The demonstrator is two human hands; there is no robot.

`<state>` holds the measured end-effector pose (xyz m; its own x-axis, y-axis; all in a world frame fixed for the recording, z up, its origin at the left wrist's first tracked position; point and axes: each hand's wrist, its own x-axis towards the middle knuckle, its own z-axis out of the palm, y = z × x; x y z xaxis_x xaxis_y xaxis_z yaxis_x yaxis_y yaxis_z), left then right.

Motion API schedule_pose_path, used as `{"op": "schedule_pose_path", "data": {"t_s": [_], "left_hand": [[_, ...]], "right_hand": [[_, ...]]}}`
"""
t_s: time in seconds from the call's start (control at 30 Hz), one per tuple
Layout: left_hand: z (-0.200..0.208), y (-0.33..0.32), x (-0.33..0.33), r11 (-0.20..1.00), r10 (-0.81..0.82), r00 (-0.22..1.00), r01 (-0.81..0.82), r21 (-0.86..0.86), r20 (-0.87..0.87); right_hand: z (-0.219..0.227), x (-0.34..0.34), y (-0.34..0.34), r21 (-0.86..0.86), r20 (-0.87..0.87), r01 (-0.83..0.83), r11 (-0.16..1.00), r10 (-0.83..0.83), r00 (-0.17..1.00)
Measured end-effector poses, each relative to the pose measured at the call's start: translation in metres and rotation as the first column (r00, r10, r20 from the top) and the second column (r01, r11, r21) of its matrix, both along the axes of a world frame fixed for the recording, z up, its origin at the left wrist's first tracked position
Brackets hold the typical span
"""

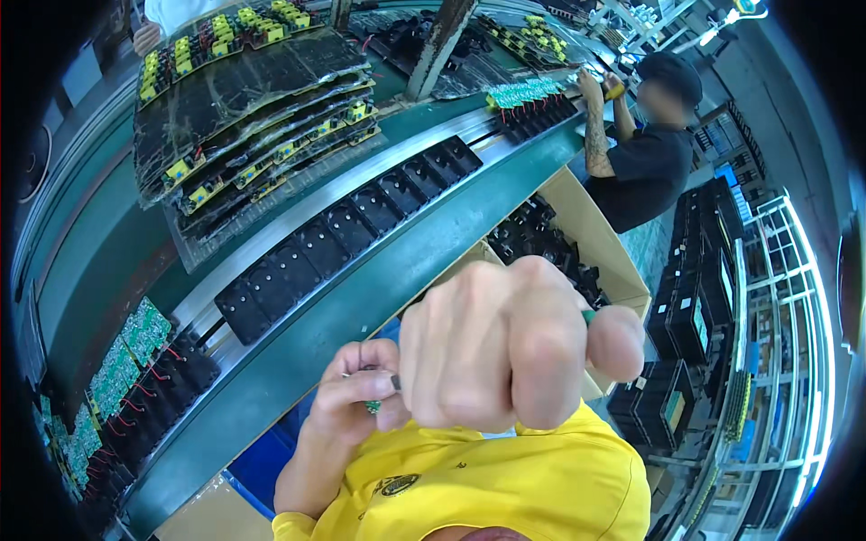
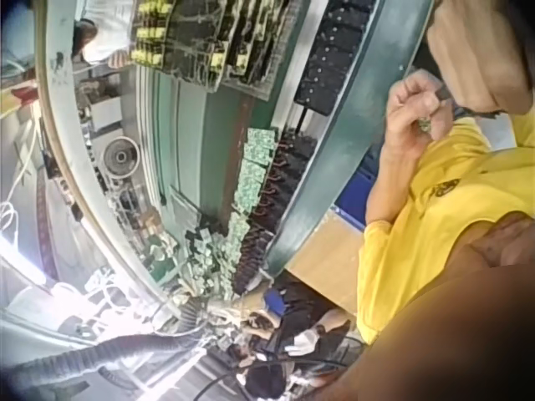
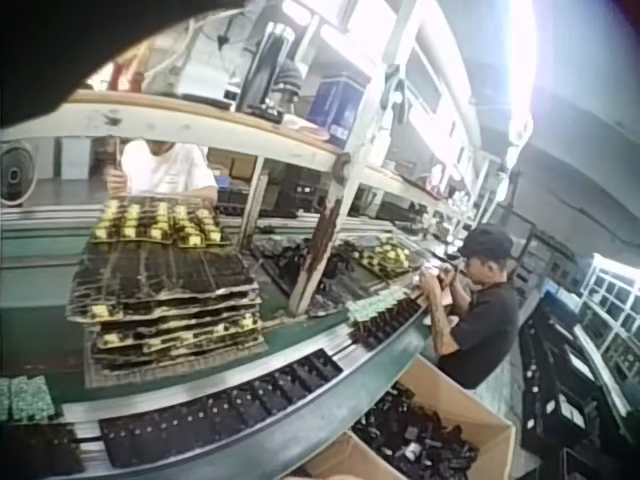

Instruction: The worker is assembling electronic components by placing circuit boards into housings on a conveyor line.

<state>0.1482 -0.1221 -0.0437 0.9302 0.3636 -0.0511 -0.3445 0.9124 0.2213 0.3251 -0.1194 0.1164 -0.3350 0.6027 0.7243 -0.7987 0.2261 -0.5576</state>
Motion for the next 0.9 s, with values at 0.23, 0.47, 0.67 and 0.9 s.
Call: {"op": "schedule_pose_path", "data": {"t_s": [0.23,0.47,0.67,0.9], "left_hand": [[0.005,-0.005,0.015,0.999,-0.047,0.999,0.047,-0.002,-0.014],[-0.005,-0.018,0.017,0.998,-0.066,0.984,0.065,0.013,0.164],[0.03,-0.004,0.029,0.449,0.765,0.644,-0.547,0.707,0.011],[0.002,0.024,0.02,-0.458,0.821,0.23,-0.283,0.843,0.523]], "right_hand": [[0.002,0.005,-0.004,0.245,0.197,-0.168,0.955,0.121,0.973],[0.006,0.007,0.005,0.265,0.219,-0.344,0.901,0.291,0.931],[-0.029,0.021,-0.008,-0.12,-0.25,0.365,0.923,-0.384,0.889],[-0.077,0.014,0.005,-0.513,-0.395,0.227,0.828,-0.462,0.794]]}}
